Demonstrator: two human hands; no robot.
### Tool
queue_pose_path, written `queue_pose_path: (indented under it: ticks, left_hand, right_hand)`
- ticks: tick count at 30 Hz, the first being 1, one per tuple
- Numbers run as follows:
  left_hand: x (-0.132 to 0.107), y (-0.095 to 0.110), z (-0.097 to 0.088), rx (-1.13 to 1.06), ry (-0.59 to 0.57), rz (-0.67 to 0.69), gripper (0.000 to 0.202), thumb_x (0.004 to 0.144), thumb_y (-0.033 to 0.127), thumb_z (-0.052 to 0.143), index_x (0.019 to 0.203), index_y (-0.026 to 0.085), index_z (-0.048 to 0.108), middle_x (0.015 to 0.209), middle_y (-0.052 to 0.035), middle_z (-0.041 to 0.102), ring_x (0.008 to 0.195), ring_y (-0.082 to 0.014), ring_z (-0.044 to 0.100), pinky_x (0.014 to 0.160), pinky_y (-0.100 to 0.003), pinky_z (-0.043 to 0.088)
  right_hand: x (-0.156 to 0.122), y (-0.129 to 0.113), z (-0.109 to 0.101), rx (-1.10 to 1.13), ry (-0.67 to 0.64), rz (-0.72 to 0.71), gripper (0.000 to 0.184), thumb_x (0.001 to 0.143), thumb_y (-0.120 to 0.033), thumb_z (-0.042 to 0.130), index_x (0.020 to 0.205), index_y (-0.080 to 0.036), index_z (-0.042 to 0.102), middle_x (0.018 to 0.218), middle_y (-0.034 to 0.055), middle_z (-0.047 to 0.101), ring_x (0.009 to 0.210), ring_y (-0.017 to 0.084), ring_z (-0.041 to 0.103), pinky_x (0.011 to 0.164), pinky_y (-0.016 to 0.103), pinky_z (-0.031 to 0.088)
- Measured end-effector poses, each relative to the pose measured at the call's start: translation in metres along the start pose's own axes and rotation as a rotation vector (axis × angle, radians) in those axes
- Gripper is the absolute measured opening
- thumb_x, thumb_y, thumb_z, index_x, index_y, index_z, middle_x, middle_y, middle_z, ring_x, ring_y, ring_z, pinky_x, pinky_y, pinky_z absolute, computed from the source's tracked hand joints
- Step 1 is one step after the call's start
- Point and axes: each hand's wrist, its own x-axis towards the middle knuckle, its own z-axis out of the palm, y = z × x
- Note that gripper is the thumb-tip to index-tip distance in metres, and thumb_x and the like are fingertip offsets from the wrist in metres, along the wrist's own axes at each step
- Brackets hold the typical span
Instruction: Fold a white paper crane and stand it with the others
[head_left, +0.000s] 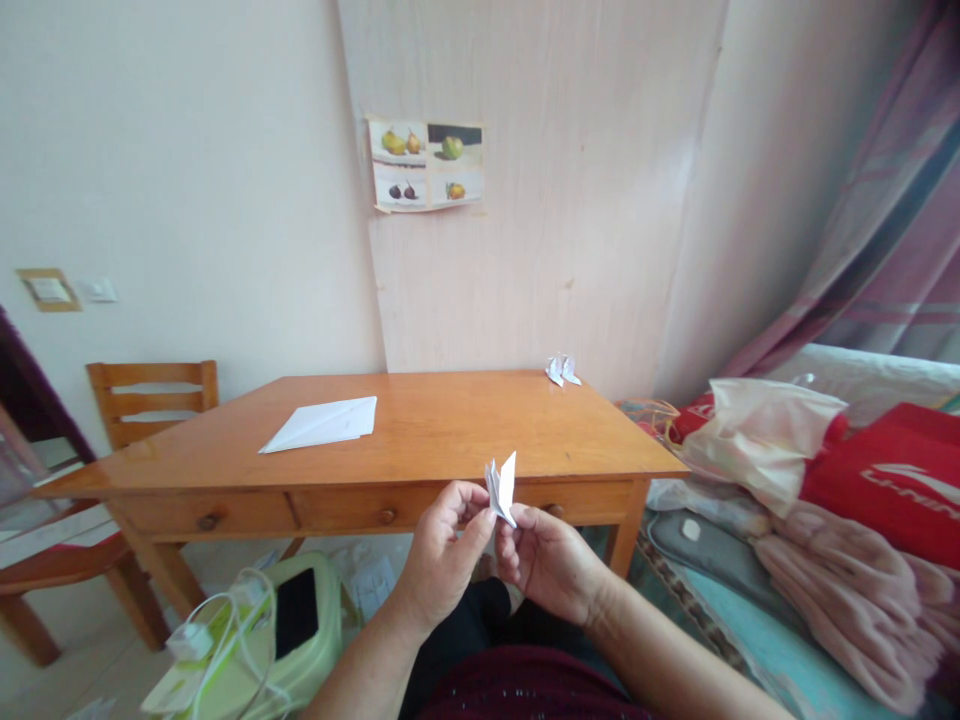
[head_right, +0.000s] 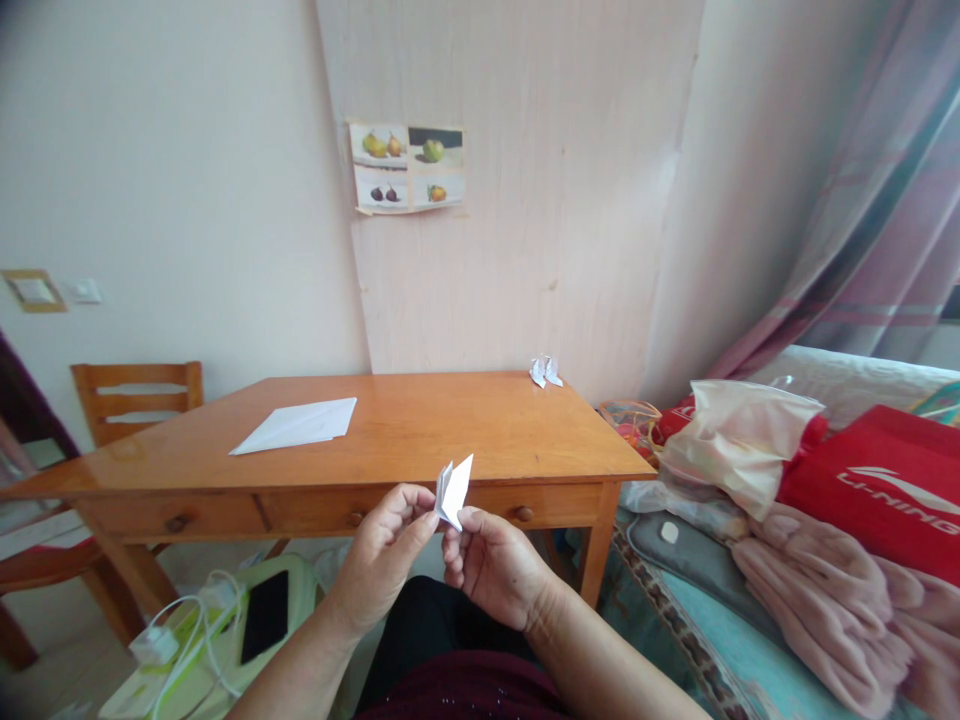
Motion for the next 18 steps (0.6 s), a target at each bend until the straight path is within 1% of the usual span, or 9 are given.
queue_pose_path:
  ticks: [2, 4, 7, 10, 12, 14, 16, 18]
  left_hand:
    - [0.0, 0.001, 0.0, -0.07, -0.036, -0.009, 0.017, 0.098, 0.036, 0.055, 0.101, 0.02, 0.058, 0.08, -0.0021, 0.068, 0.072, -0.0179, 0.065, 0.072, -0.032, 0.053]
    - [0.001, 0.0, -0.001, -0.088, -0.015, -0.009, 0.016, 0.097, 0.035, 0.055, 0.099, 0.019, 0.058, 0.083, -0.0023, 0.069, 0.076, -0.0181, 0.066, 0.075, -0.032, 0.053]
    - [0.003, -0.005, -0.005, -0.047, 0.095, -0.029, 0.017, 0.096, 0.036, 0.057, 0.098, 0.019, 0.062, 0.089, -0.0023, 0.069, 0.083, -0.0181, 0.065, 0.08, -0.03, 0.05]
    - [0.006, -0.013, -0.01, 0.033, 0.197, -0.032, 0.023, 0.096, 0.04, 0.057, 0.091, 0.019, 0.064, 0.08, -0.0002, 0.065, 0.077, -0.0156, 0.059, 0.074, -0.026, 0.046]
    - [0.008, -0.017, -0.013, 0.067, 0.25, -0.01, 0.024, 0.094, 0.042, 0.06, 0.091, 0.019, 0.064, 0.078, 0.0002, 0.063, 0.075, -0.0151, 0.056, 0.072, -0.025, 0.044]
    - [0.013, -0.019, -0.017, 0.068, 0.275, 0.016, 0.023, 0.091, 0.042, 0.065, 0.094, 0.019, 0.065, 0.083, -0.0006, 0.064, 0.079, -0.0158, 0.057, 0.075, -0.025, 0.045]
    - [0.021, -0.019, -0.02, 0.063, 0.27, 0.029, 0.023, 0.088, 0.041, 0.068, 0.094, 0.018, 0.066, 0.086, -0.0015, 0.065, 0.083, -0.0165, 0.058, 0.078, -0.026, 0.045]
    - [0.031, -0.019, -0.024, 0.061, 0.246, 0.028, 0.023, 0.086, 0.04, 0.07, 0.091, 0.018, 0.067, 0.085, -0.0018, 0.066, 0.082, -0.0169, 0.058, 0.078, -0.027, 0.045]
  right_hand:
    - [-0.001, 0.0, 0.001, -0.117, 0.018, -0.084, 0.021, 0.09, -0.036, 0.065, 0.087, -0.015, 0.066, 0.07, 0.0008, 0.062, 0.058, 0.01, 0.05, 0.057, 0.024, 0.037]
    - [-0.001, -0.001, 0.002, -0.251, 0.037, -0.167, 0.025, 0.091, -0.041, 0.066, 0.087, -0.015, 0.066, 0.074, 0.0019, 0.063, 0.059, 0.01, 0.05, 0.057, 0.024, 0.036]
    - [0.0, -0.002, 0.001, -0.492, 0.079, -0.273, 0.032, 0.092, -0.048, 0.065, 0.087, -0.017, 0.066, 0.077, 0.0022, 0.064, 0.061, 0.011, 0.049, 0.059, 0.024, 0.036]
    - [0.002, -0.002, -0.001, -0.741, 0.126, -0.382, 0.037, 0.092, -0.053, 0.063, 0.081, -0.018, 0.065, 0.07, 0.0006, 0.059, 0.061, 0.012, 0.047, 0.06, 0.026, 0.035]
    - [0.004, -0.001, -0.004, -0.878, 0.151, -0.459, 0.037, 0.094, -0.053, 0.061, 0.078, -0.019, 0.064, 0.068, -0.0003, 0.056, 0.062, 0.013, 0.046, 0.06, 0.027, 0.034]
    - [0.006, -0.002, -0.007, -1.025, 0.175, -0.534, 0.035, 0.097, -0.049, 0.058, 0.077, -0.02, 0.063, 0.068, -0.0003, 0.054, 0.064, 0.014, 0.047, 0.062, 0.028, 0.033]
    - [0.008, -0.006, -0.009, -1.175, 0.194, -0.606, 0.031, 0.099, -0.044, 0.055, 0.078, -0.022, 0.063, 0.07, 0.0002, 0.054, 0.067, 0.016, 0.048, 0.064, 0.028, 0.033]
    - [0.012, -0.013, -0.011, -1.291, 0.196, -0.675, 0.026, 0.099, -0.04, 0.055, 0.08, -0.023, 0.064, 0.074, 0.0013, 0.055, 0.07, 0.017, 0.049, 0.067, 0.029, 0.034]
